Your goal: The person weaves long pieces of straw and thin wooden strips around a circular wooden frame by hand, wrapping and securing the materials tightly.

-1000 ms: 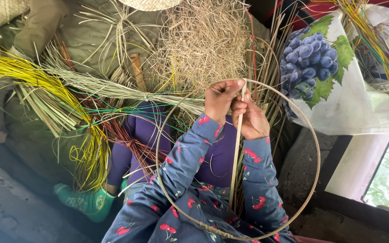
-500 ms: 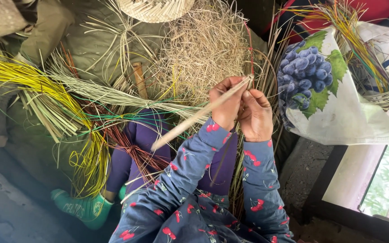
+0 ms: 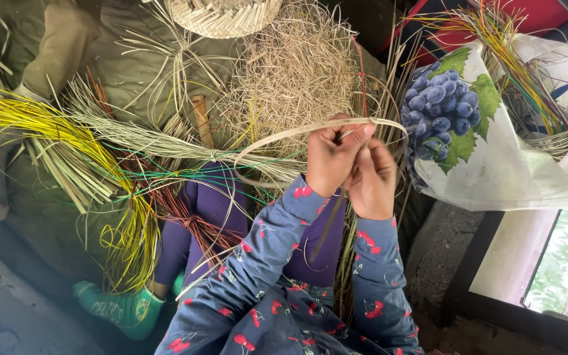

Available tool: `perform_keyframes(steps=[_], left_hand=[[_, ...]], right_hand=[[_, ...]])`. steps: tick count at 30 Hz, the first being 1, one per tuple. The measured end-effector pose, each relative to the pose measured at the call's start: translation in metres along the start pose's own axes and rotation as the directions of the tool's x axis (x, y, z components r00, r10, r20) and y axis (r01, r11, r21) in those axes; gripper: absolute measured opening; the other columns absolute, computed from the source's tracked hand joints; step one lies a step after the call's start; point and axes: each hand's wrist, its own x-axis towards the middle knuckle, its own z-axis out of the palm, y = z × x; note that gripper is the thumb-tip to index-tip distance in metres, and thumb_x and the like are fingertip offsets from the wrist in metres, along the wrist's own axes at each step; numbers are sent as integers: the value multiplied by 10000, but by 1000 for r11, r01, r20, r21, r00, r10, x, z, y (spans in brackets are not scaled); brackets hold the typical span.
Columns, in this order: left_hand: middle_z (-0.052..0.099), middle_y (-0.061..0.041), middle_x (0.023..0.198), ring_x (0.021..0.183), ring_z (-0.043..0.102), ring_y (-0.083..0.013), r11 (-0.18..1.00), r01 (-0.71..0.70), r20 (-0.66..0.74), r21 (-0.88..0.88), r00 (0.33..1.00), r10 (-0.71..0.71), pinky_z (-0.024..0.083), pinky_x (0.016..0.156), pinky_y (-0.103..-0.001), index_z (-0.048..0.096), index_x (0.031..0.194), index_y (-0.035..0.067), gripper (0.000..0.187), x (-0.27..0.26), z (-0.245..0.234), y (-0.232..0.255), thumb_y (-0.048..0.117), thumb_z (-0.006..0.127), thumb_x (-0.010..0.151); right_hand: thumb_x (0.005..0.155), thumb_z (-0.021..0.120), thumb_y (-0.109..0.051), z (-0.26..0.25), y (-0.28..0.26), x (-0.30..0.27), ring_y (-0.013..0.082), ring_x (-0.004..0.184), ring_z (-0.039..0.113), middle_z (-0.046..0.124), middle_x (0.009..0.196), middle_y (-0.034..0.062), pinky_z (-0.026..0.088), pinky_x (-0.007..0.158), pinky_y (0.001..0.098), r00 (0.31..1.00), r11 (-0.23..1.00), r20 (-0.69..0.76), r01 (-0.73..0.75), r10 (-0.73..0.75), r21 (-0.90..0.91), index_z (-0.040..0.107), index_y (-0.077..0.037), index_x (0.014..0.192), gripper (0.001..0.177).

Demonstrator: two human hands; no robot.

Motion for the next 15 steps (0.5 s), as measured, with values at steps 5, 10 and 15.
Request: perform_keyframes(steps=[5, 10, 15], left_hand=[[422, 6, 555, 310, 402, -21, 862, 473, 75, -184, 881, -467, 339, 254, -115, 599, 734, 4, 195, 3, -15, -3, 166, 687, 674], [464, -7, 553, 365, 360, 10, 864, 490, 59, -118, 872, -486, 290, 294, -114, 610, 741, 8, 217, 13, -35, -21, 183, 714, 667], [408, 14, 517, 367, 335, 13, 837, 528, 16, -143, 847, -532, 243, 291, -94, 611, 732, 16, 137, 13, -49, -31, 140, 665, 713]], right_hand=[[855, 462, -260, -19, 18, -12, 20, 493, 350, 369, 577, -54, 302, 391, 97, 803, 718, 343, -593, 488, 365, 561, -101, 961, 215], [836, 506, -166, -11, 14, -13, 41, 510, 439, 498, 633, 17, 364, 412, 110, 854, 825, 246, -512, 459, 238, 567, -46, 977, 195], [781, 618, -103, 6, 10, -13, 39, 476, 479, 562, 648, 87, 393, 382, 120, 995, 967, 33, -79, 89, -243, 604, 6, 921, 178]])
